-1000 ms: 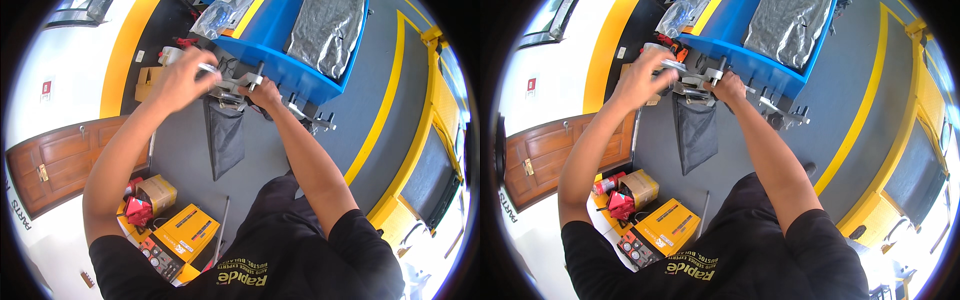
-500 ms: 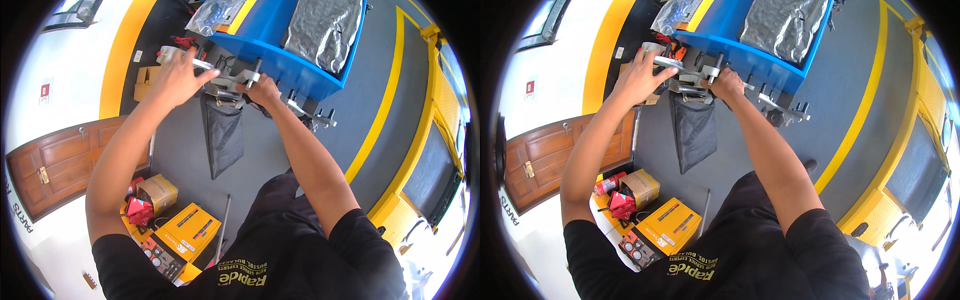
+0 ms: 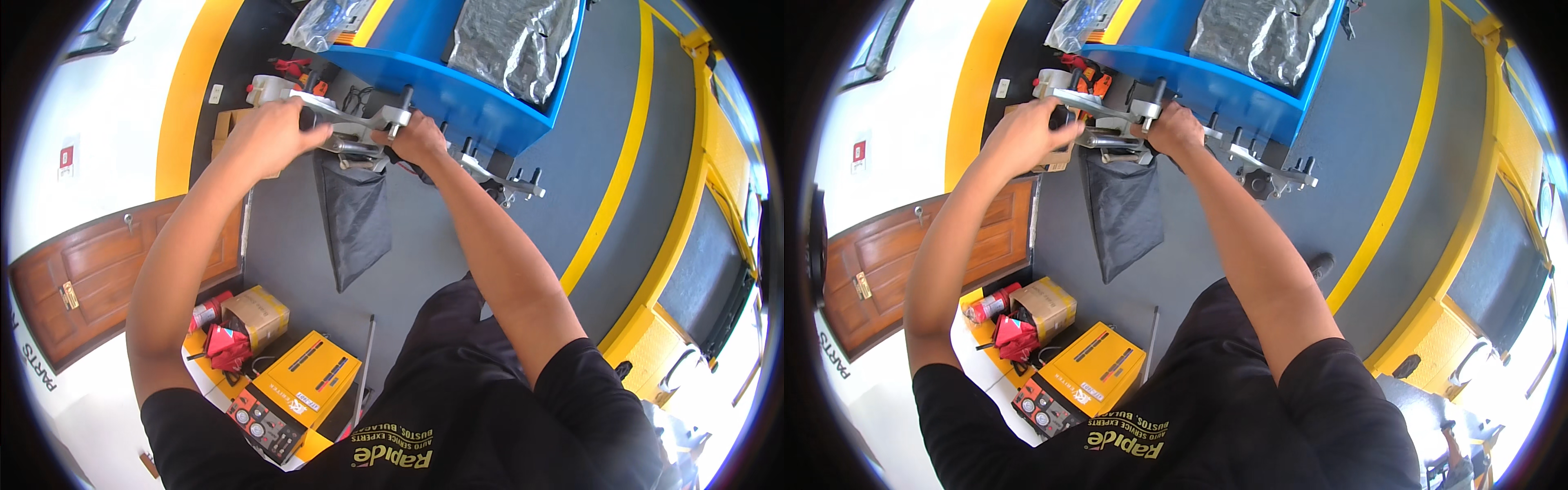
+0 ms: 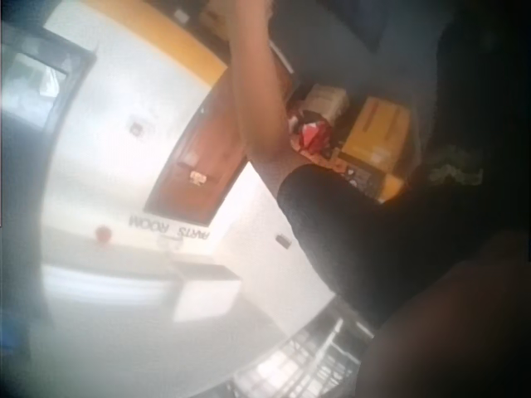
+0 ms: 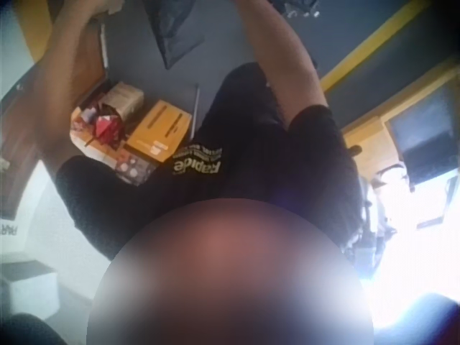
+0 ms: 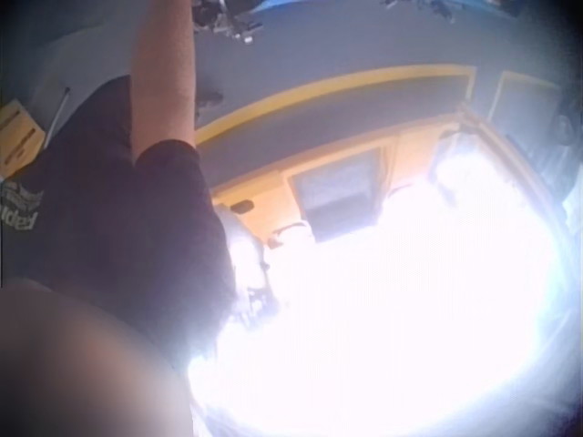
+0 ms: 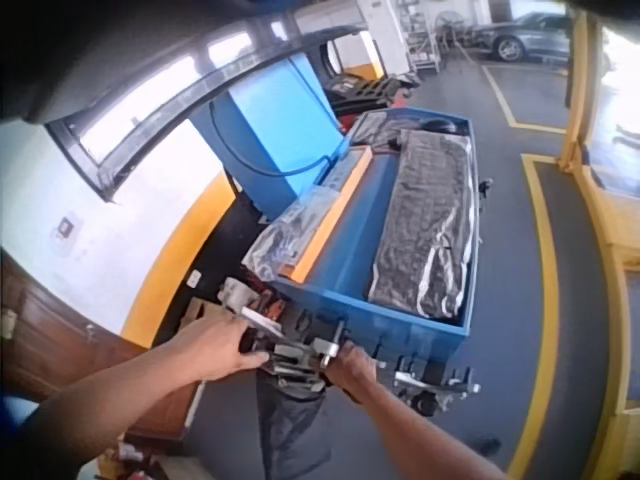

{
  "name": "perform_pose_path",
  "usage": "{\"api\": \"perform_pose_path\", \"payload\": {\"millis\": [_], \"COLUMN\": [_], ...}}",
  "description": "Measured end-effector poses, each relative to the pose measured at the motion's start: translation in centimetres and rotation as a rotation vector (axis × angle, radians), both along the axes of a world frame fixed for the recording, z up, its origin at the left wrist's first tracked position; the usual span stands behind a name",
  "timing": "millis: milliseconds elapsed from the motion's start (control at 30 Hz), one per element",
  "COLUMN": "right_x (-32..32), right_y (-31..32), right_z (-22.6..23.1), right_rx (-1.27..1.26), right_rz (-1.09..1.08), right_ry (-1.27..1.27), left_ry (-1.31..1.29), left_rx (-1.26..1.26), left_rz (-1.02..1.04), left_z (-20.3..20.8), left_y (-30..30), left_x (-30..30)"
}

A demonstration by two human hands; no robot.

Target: The person adjusts a blue machine in a workshop, using both hands to manipulate knobs and levers. They then handle a black rubber part, placing it into a white box.

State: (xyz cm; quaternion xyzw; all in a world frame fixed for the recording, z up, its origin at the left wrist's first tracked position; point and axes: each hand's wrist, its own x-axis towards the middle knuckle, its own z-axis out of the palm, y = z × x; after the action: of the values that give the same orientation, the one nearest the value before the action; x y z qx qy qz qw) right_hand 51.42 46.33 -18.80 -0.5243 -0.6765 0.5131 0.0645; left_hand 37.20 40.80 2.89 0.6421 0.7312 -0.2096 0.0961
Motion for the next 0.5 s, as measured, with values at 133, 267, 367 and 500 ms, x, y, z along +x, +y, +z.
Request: {"api": "perform_pose_path", "payload": {"millis": [133, 267, 367, 500], "right_x": [0.4, 0.2, 0.2, 0.3], "right_y": [0.0, 0.0, 0.0, -0.1], "right_z": [0.5, 0.7, 0.6, 0.1], "right_rx": [-0.005, -0.039, -0.037, -0.050], "right_rz": [0.015, 0.019, 0.012, 0.024], "right_ry": [0.024, 0.038, 0.022, 0.040], "left_ry": [0.052, -0.004, 0.052, 0.003], "left_rx": [-0.122, 0.132, -0.071, -0.069], "left_rz": [-0.517, -0.110, 0.218, -0.350], "left_z": [0.7, 0.8, 0.3, 0.5], "left_y": [-1.9, -0.3, 0.7, -1.1], "left_x": [0.3, -0.1, -0.8, -1.2]}}
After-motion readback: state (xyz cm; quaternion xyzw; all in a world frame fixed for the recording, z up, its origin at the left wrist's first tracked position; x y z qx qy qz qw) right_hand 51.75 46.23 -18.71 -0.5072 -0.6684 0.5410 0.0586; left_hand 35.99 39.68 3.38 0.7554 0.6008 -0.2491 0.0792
